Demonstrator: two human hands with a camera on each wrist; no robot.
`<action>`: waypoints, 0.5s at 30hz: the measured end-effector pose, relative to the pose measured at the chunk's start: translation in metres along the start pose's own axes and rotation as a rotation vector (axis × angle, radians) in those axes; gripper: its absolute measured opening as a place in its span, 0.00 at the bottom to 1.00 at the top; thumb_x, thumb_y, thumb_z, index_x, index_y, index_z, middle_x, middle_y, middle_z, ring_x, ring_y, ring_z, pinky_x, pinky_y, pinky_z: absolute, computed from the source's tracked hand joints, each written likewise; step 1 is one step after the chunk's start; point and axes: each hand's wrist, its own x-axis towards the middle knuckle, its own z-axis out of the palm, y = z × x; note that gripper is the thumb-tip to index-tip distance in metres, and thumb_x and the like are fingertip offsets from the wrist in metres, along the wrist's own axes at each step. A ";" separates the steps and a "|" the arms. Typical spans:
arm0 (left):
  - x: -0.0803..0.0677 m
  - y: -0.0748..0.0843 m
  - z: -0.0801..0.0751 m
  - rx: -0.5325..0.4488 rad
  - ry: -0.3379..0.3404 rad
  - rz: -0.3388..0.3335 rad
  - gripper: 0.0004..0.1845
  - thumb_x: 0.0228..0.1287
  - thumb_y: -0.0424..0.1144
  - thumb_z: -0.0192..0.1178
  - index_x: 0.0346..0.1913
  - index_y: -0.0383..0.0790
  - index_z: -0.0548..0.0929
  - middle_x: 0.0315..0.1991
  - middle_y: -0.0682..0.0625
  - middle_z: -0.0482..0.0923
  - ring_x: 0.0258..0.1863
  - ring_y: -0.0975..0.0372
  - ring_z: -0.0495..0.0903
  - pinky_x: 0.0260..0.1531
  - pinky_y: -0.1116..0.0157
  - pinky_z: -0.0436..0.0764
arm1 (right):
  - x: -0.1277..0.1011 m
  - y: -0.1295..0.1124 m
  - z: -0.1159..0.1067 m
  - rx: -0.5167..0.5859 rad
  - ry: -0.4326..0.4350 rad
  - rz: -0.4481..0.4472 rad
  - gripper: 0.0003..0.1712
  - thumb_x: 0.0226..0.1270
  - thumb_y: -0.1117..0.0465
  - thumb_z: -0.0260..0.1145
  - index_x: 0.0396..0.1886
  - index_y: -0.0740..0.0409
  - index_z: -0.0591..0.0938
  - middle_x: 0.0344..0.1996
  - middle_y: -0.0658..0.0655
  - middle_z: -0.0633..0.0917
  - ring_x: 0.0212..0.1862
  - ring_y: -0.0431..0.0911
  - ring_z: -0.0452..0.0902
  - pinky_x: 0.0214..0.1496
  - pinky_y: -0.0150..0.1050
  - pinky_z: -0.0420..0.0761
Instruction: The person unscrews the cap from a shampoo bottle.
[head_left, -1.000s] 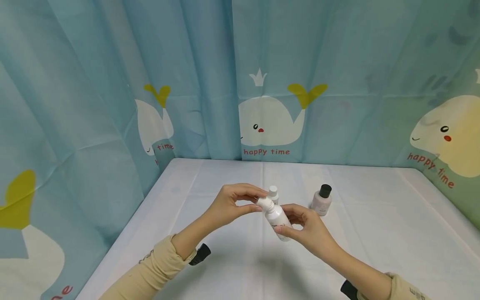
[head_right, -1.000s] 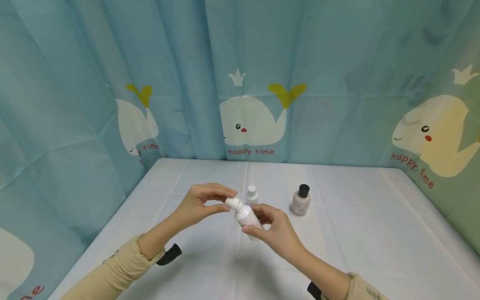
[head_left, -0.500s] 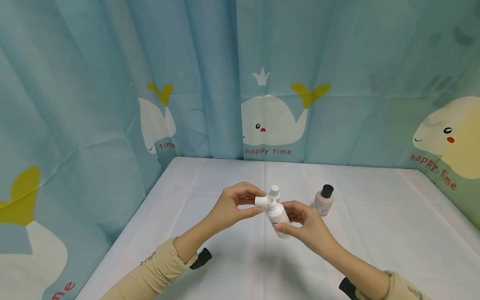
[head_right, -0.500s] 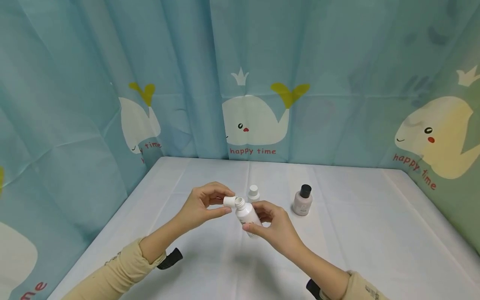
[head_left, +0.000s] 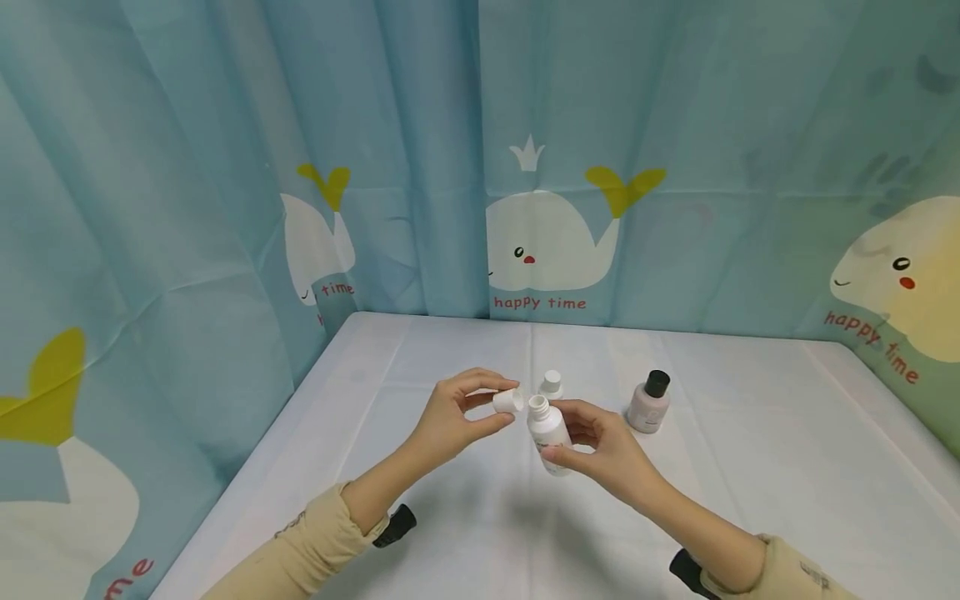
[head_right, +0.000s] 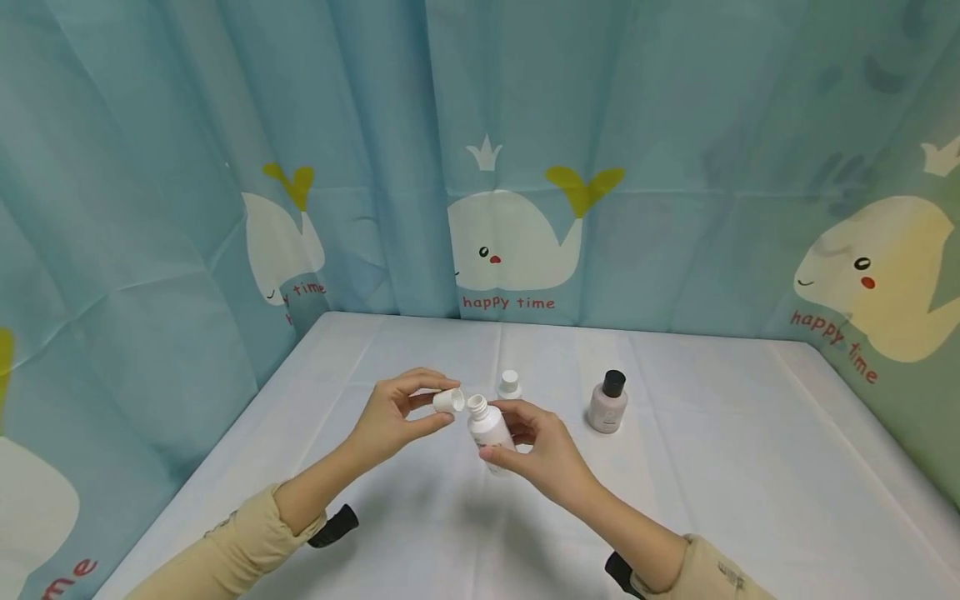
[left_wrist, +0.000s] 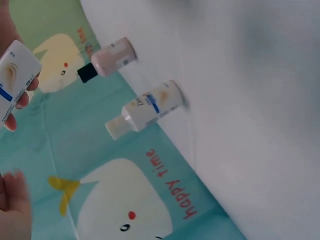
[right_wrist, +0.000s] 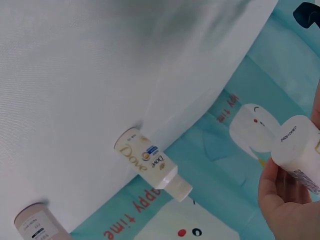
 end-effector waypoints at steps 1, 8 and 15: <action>-0.001 -0.002 -0.001 0.006 0.010 -0.009 0.17 0.52 0.25 0.67 0.47 0.29 0.82 0.47 0.37 0.80 0.46 0.66 0.79 0.53 0.67 0.80 | 0.001 0.001 0.001 -0.006 -0.002 0.007 0.27 0.57 0.62 0.70 0.55 0.67 0.75 0.44 0.63 0.83 0.42 0.39 0.79 0.47 0.29 0.80; -0.009 -0.009 -0.009 0.013 0.033 -0.055 0.16 0.51 0.27 0.68 0.46 0.31 0.81 0.45 0.37 0.82 0.45 0.69 0.80 0.54 0.67 0.79 | 0.009 0.009 0.008 -0.026 -0.018 0.045 0.25 0.55 0.65 0.71 0.53 0.67 0.75 0.46 0.64 0.82 0.44 0.50 0.80 0.50 0.35 0.82; -0.013 -0.017 -0.014 0.053 0.045 -0.067 0.17 0.51 0.26 0.68 0.45 0.33 0.79 0.45 0.39 0.82 0.46 0.65 0.81 0.52 0.70 0.79 | 0.017 0.016 0.012 -0.018 -0.043 0.031 0.24 0.56 0.66 0.70 0.51 0.69 0.75 0.46 0.65 0.81 0.45 0.51 0.80 0.48 0.39 0.83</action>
